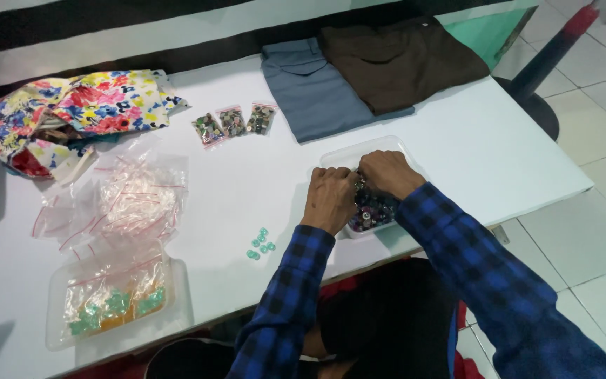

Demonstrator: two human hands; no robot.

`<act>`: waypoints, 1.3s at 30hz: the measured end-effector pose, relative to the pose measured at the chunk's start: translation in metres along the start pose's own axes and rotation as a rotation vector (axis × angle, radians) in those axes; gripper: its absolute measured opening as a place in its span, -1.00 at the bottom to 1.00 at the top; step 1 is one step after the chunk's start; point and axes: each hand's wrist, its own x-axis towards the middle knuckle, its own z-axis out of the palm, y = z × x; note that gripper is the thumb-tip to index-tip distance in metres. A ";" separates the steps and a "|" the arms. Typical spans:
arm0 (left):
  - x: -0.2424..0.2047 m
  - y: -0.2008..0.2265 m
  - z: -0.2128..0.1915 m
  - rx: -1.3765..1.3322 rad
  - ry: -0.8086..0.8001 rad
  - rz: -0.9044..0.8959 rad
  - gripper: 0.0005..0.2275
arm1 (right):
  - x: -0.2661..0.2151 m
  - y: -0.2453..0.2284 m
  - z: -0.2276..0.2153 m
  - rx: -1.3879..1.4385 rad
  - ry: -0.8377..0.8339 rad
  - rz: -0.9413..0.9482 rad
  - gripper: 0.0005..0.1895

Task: Sorting and picking colorful buttons from a plastic container and placing them on a table for organization.

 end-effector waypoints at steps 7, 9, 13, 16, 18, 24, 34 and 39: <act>-0.004 0.009 -0.018 -0.021 -0.016 -0.042 -0.70 | -0.048 -0.003 -0.057 0.464 0.051 -0.010 -0.75; -0.002 0.011 -0.019 -0.047 -0.042 -0.073 -0.70 | -0.064 -0.007 -0.066 0.693 0.085 0.030 -0.74; 0.001 0.014 -0.026 -0.036 -0.037 -0.069 -0.74 | -0.071 -0.014 -0.068 0.754 0.072 0.043 -0.79; 0.000 0.017 -0.030 0.003 -0.019 -0.076 -0.73 | -0.066 -0.009 -0.055 0.797 0.131 -0.030 -0.74; 0.002 0.015 -0.024 -0.007 -0.034 -0.081 -0.72 | -0.063 -0.006 -0.042 0.878 0.154 -0.029 -0.65; 0.002 0.007 -0.009 0.010 0.035 -0.035 -0.79 | -0.065 -0.013 -0.044 0.870 0.168 0.045 -0.56; -0.019 0.016 -0.032 -0.028 0.177 -0.019 -0.77 | -0.101 -0.047 -0.071 0.747 0.392 -0.040 -0.72; -0.070 0.015 -0.076 0.018 0.514 0.044 -0.90 | -0.136 -0.108 -0.098 0.748 0.433 -0.126 -0.78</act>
